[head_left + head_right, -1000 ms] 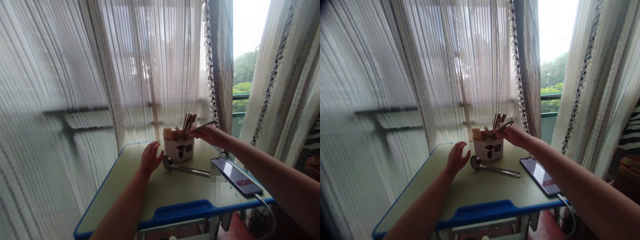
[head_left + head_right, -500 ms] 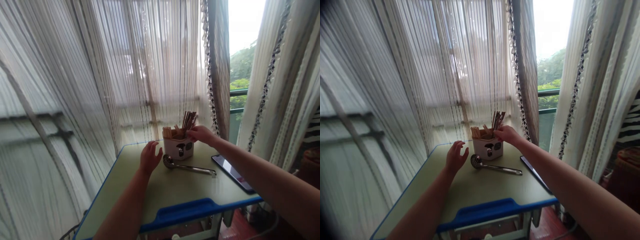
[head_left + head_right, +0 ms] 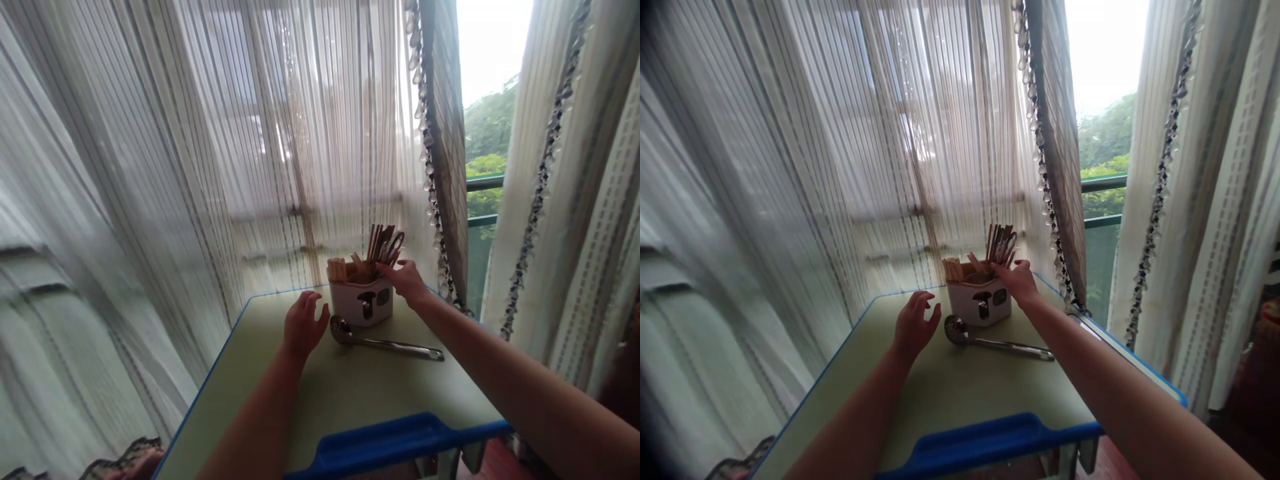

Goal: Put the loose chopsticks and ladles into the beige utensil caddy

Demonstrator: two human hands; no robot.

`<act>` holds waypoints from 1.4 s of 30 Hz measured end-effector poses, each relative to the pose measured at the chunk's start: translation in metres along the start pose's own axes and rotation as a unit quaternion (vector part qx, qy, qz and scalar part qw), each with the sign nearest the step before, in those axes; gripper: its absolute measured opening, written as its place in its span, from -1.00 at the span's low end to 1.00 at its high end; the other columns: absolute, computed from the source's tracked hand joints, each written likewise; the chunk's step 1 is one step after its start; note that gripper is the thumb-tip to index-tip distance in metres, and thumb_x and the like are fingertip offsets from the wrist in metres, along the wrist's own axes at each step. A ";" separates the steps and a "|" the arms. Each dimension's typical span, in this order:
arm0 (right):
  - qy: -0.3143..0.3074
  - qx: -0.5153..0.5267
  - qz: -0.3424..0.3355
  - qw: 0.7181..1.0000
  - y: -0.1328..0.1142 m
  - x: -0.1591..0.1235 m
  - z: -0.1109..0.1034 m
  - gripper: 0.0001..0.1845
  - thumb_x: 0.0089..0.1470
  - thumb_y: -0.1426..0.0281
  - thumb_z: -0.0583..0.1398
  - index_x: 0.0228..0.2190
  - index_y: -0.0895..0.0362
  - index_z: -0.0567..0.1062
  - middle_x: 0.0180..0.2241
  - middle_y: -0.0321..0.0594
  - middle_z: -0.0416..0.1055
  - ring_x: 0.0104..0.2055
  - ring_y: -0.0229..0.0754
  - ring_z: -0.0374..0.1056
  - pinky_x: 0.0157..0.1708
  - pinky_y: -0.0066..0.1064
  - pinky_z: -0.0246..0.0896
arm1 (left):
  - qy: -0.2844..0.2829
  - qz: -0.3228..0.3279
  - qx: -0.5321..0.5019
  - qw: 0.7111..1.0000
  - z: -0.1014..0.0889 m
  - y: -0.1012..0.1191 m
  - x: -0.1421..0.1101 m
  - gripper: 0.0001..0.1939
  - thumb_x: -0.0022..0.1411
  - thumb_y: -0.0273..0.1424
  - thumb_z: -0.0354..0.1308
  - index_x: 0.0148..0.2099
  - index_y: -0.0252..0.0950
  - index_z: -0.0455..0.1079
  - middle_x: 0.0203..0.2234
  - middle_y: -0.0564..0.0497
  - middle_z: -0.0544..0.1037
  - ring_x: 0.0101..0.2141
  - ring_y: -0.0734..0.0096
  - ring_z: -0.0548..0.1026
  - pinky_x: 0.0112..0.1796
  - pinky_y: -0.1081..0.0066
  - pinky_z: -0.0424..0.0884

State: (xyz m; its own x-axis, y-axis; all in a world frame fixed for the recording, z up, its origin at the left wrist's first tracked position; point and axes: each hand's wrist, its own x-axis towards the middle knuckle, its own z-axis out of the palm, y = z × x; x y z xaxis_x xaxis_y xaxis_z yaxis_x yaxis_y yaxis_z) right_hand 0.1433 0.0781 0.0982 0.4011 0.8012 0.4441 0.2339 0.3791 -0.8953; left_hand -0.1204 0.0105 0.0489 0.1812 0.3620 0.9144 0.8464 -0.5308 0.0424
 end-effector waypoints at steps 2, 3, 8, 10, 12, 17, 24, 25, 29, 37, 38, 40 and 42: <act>0.004 -0.064 -0.025 0.998 0.003 -0.003 0.002 -0.58 -0.27 0.10 0.34 -0.45 0.17 0.45 -0.54 -0.20 0.40 -0.41 -0.11 0.33 -0.40 -0.34 0.19 | 0.000 -0.006 0.002 1.000 0.001 0.001 0.000 -0.86 0.23 -0.38 0.05 -0.14 -0.24 0.24 -0.27 -0.03 0.45 -0.38 0.40 0.48 -0.34 0.38 0.41; 0.007 -0.091 -0.059 0.994 0.004 -0.005 0.003 -0.61 -0.22 0.10 0.31 -0.47 0.17 0.45 -0.52 -0.19 0.40 -0.38 -0.10 0.33 -0.34 -0.31 0.20 | 0.000 -0.008 0.002 1.000 0.001 0.002 0.000 -0.87 0.23 -0.38 0.05 -0.15 -0.24 0.24 -0.28 -0.02 0.45 -0.39 0.41 0.47 -0.35 0.39 0.41; 0.052 -0.107 -0.196 0.973 0.004 -0.014 0.011 -0.72 -0.04 0.22 0.18 -0.33 0.17 0.39 -0.35 -0.11 0.36 -0.28 -0.09 0.27 -0.20 -0.23 0.20 | -0.019 -0.010 0.001 1.000 0.003 0.004 -0.001 -0.88 0.24 -0.37 0.04 -0.17 -0.25 0.26 -0.29 -0.02 0.46 -0.44 0.45 0.46 -0.40 0.42 0.37; 0.063 -0.087 -0.196 0.975 0.002 -0.014 0.013 -0.60 -0.05 0.23 0.19 -0.19 0.18 0.33 -0.30 -0.09 0.33 -0.28 -0.09 0.26 -0.24 -0.21 0.22 | -0.035 -0.012 0.005 0.999 0.003 0.005 -0.001 -0.88 0.25 -0.36 0.02 -0.17 -0.25 0.28 -0.29 -0.02 0.47 -0.44 0.46 0.45 -0.40 0.43 0.36; 0.093 -0.087 -0.209 0.969 -0.002 -0.014 0.012 -0.44 -0.13 0.22 0.23 -0.09 0.19 0.26 -0.24 -0.08 0.28 -0.24 -0.06 0.23 -0.24 -0.18 0.23 | -0.055 -0.026 0.012 0.998 0.002 0.006 0.000 -0.87 0.26 -0.35 0.00 -0.18 -0.26 0.29 -0.29 -0.02 0.47 -0.43 0.47 0.45 -0.38 0.44 0.35; 0.165 -0.115 -0.272 0.941 -0.011 -0.032 0.003 -0.54 -0.06 0.23 0.20 -0.15 0.17 0.26 -0.25 -0.11 0.22 -0.26 -0.10 0.19 -0.24 -0.22 0.19 | -0.204 -0.092 0.033 0.974 0.002 0.010 0.000 -0.75 0.26 -0.19 0.02 -0.19 -0.26 0.37 -0.34 0.00 0.52 -0.40 0.42 0.47 -0.37 0.44 0.30; -0.282 -0.343 -0.259 0.858 0.010 -0.079 -0.004 -0.78 0.05 0.21 0.12 -0.48 0.09 0.40 -0.52 -0.25 0.37 -0.48 -0.22 0.23 -0.47 -0.40 0.00 | -0.348 -0.140 0.093 0.923 0.003 0.010 0.002 -0.58 0.28 -0.12 -0.07 -0.37 -0.25 0.48 -0.44 -0.08 0.57 -0.39 0.32 0.51 -0.42 0.41 0.20; -0.339 -0.364 -0.230 0.836 0.014 -0.080 -0.003 -0.76 0.02 0.19 0.15 -0.48 0.10 0.43 -0.51 -0.23 0.40 -0.48 -0.22 0.25 -0.48 -0.40 -0.02 | -0.352 -0.139 0.100 0.920 0.003 0.010 0.002 -0.60 0.28 -0.16 -0.07 -0.37 -0.25 0.48 -0.44 -0.08 0.57 -0.39 0.32 0.51 -0.43 0.41 0.19; -0.478 -0.325 -0.103 0.809 0.026 -0.069 -0.005 -0.66 -0.09 0.10 0.23 -0.47 0.14 0.49 -0.46 -0.21 0.46 -0.43 -0.19 0.30 -0.49 -0.43 0.02 | -0.341 -0.129 0.131 0.922 0.002 0.007 0.002 -0.67 0.26 -0.27 -0.04 -0.39 -0.27 0.49 -0.44 -0.10 0.58 -0.41 0.31 0.51 -0.45 0.41 0.14; -0.657 -0.011 0.177 0.732 0.012 -0.041 -0.049 -0.50 -0.10 0.11 0.25 -0.20 0.21 0.50 -0.45 -0.19 0.50 -0.52 -0.27 0.32 -0.55 -0.47 0.09 | -0.171 -0.163 0.088 0.968 0.003 0.002 0.001 -0.64 0.28 -0.29 -0.05 -0.48 -0.29 0.41 -0.56 -0.06 0.54 -0.52 0.41 0.43 -0.46 0.43 0.10; -0.655 0.044 0.176 0.734 0.007 -0.039 -0.057 -0.42 -0.08 0.08 0.23 -0.10 0.21 0.46 -0.37 -0.13 0.53 -0.49 -0.24 0.36 -0.53 -0.45 0.12 | -0.150 -0.164 0.076 0.972 0.003 0.002 0.001 -0.64 0.28 -0.30 -0.05 -0.49 -0.30 0.40 -0.58 -0.04 0.52 -0.54 0.43 0.41 -0.46 0.44 0.09; -0.641 0.140 0.169 0.735 -0.003 -0.038 -0.070 -0.26 -0.03 0.00 0.16 0.07 0.20 0.33 -0.19 0.00 0.51 -0.34 -0.15 0.42 -0.40 -0.37 0.22 | -0.109 -0.169 0.051 0.978 0.003 0.001 0.002 -0.64 0.27 -0.30 -0.04 -0.52 -0.30 0.38 -0.62 -0.02 0.49 -0.57 0.46 0.37 -0.47 0.45 0.09; -0.612 0.212 0.176 0.741 -0.010 -0.038 -0.076 -0.13 -0.05 -0.13 0.08 0.13 0.19 0.26 -0.08 0.08 0.46 -0.21 -0.06 0.42 -0.28 -0.28 0.24 | -0.075 -0.186 0.025 0.979 0.002 0.002 0.003 -0.63 0.26 -0.28 -0.03 -0.54 -0.30 0.35 -0.66 0.01 0.45 -0.60 0.48 0.34 -0.49 0.46 0.10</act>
State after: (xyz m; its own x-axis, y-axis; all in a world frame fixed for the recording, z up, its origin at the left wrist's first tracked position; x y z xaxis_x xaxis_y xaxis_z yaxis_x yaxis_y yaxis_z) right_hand 0.1933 0.0083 0.0924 -0.7942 0.6057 0.0482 -0.0985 -0.0501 -0.9939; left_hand -0.1171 0.0124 0.0506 -0.0747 0.6341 0.7697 0.8906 -0.3047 0.3375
